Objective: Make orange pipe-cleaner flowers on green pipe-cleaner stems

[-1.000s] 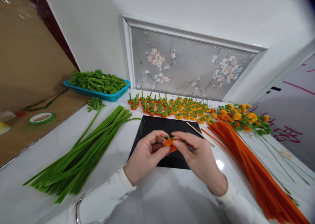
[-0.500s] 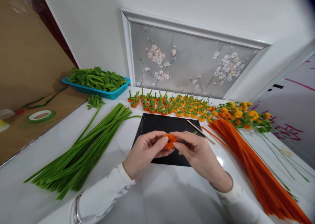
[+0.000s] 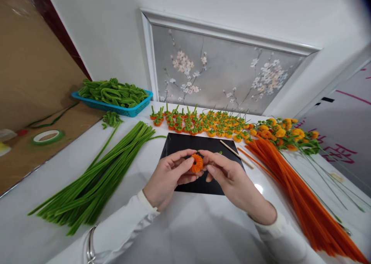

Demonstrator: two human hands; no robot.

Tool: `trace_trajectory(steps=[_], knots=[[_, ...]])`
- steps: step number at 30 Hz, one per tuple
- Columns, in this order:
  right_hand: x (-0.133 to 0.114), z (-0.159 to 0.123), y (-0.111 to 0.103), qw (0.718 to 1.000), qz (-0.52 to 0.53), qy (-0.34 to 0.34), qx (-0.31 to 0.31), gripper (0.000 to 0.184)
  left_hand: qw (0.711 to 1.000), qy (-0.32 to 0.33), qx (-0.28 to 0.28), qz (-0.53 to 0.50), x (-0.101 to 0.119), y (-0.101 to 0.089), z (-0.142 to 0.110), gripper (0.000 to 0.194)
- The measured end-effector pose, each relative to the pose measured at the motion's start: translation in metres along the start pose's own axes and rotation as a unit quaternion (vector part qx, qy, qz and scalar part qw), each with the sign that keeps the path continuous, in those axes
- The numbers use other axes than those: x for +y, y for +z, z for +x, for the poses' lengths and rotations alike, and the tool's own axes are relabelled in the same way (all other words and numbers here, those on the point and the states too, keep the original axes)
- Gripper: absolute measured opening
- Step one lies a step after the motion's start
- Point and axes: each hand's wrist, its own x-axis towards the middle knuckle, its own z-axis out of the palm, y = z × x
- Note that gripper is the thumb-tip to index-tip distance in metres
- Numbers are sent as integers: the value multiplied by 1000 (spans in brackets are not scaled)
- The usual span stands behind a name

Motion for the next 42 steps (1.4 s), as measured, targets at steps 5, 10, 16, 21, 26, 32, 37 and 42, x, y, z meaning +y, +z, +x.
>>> trace_trajectory(steps=[5,10,16,21,26,32,37,42], knots=[[-2,0,7,997,-38,-21,57,34,1000,-1,-6,-6,-2,-3,0,26],[-7,1,12,987,-110,-68,97,29,998,26,-47,29,-5,-4,-1,27],[-1,0,8,989,-85,-60,110,26,988,102,-93,75,-6,-2,0,34],[-3,-1,9,985,-103,-72,115,22,985,109,-91,95,-8,-4,-1,28],[-5,-1,4,992,-78,-52,88,29,985,113,-92,91,-7,-5,1,29],[-3,1,-5,998,-3,-27,57,29,986,110,-88,88,-4,-3,0,32],[-1,2,-2,998,33,-7,61,24,981,141,-92,92,-2,-1,-5,41],[-4,3,2,987,152,21,45,30,985,120,-87,85,-2,-1,-5,32]])
